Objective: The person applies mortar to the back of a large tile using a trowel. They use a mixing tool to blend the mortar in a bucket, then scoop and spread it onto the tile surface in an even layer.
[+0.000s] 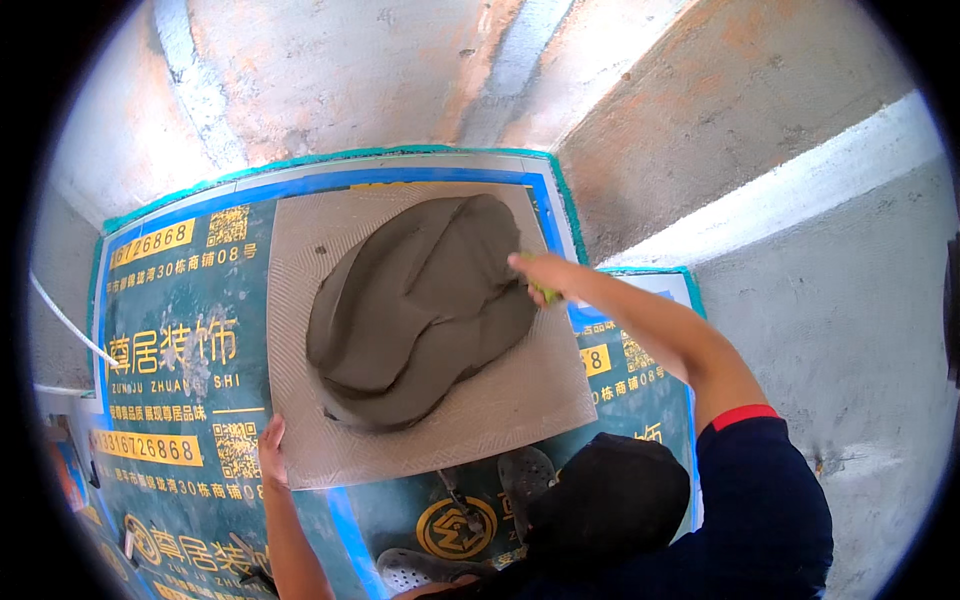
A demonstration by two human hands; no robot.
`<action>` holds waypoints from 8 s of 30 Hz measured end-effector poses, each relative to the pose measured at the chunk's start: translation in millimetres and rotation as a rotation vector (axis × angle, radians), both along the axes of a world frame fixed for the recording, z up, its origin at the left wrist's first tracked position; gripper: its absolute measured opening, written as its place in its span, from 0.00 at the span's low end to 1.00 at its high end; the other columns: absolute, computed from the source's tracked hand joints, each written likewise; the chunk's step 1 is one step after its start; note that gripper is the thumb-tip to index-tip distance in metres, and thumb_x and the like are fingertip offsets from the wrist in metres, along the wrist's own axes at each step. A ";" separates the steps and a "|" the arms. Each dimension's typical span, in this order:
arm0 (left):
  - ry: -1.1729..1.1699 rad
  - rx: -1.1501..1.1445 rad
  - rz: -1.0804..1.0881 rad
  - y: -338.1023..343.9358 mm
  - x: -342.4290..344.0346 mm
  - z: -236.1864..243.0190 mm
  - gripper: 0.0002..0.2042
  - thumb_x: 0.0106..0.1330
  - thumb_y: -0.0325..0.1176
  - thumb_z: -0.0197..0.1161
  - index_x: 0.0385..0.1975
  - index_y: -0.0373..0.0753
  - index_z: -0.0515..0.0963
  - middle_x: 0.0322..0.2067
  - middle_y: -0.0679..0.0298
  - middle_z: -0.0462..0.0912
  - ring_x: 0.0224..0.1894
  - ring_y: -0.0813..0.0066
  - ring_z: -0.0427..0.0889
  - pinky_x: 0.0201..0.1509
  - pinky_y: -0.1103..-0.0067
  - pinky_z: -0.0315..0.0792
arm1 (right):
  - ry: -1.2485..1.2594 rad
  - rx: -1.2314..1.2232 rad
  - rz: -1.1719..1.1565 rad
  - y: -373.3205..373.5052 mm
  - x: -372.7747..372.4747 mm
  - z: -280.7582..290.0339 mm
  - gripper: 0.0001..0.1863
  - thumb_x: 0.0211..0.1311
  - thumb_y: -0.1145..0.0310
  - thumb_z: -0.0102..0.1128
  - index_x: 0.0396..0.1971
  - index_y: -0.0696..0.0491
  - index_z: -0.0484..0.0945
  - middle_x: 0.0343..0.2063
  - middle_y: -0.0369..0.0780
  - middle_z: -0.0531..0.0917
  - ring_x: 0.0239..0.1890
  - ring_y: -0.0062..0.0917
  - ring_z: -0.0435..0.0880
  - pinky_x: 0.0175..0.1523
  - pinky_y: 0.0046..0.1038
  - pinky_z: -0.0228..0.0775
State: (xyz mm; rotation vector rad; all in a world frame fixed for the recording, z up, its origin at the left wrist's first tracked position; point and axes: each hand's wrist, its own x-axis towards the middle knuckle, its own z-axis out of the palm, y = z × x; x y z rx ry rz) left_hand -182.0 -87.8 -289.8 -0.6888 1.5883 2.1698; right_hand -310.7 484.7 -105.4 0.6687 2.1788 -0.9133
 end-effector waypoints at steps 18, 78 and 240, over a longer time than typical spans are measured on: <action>-0.003 -0.035 0.036 11.7 1.8 27.0 0.22 0.61 0.45 0.59 0.44 0.30 0.76 0.38 0.62 0.80 0.38 0.73 0.77 0.45 0.78 0.70 | 0.187 0.194 -0.187 76.6 -34.2 -35.2 0.30 0.62 0.44 0.50 0.22 0.62 0.73 0.19 0.50 0.78 0.18 0.34 0.81 0.20 0.38 0.71; -0.018 -0.077 -0.016 -8.1 2.7 -10.2 0.23 0.61 0.41 0.59 0.50 0.28 0.74 0.45 0.59 0.80 0.47 0.72 0.77 0.54 0.78 0.68 | 0.711 0.319 0.746 -155.2 -80.8 -32.4 0.18 0.66 0.54 0.47 0.41 0.56 0.66 0.26 0.53 0.80 0.30 0.50 0.80 0.35 0.46 0.73; -0.098 -0.126 0.011 40.8 -1.6 59.1 0.25 0.67 0.50 0.53 0.45 0.29 0.77 0.41 0.61 0.81 0.44 0.76 0.75 0.51 0.79 0.67 | 0.073 -0.423 0.363 -263.8 -119.8 30.5 0.21 0.64 0.49 0.50 0.35 0.55 0.74 0.19 0.35 0.75 0.15 0.17 0.72 0.19 0.24 0.66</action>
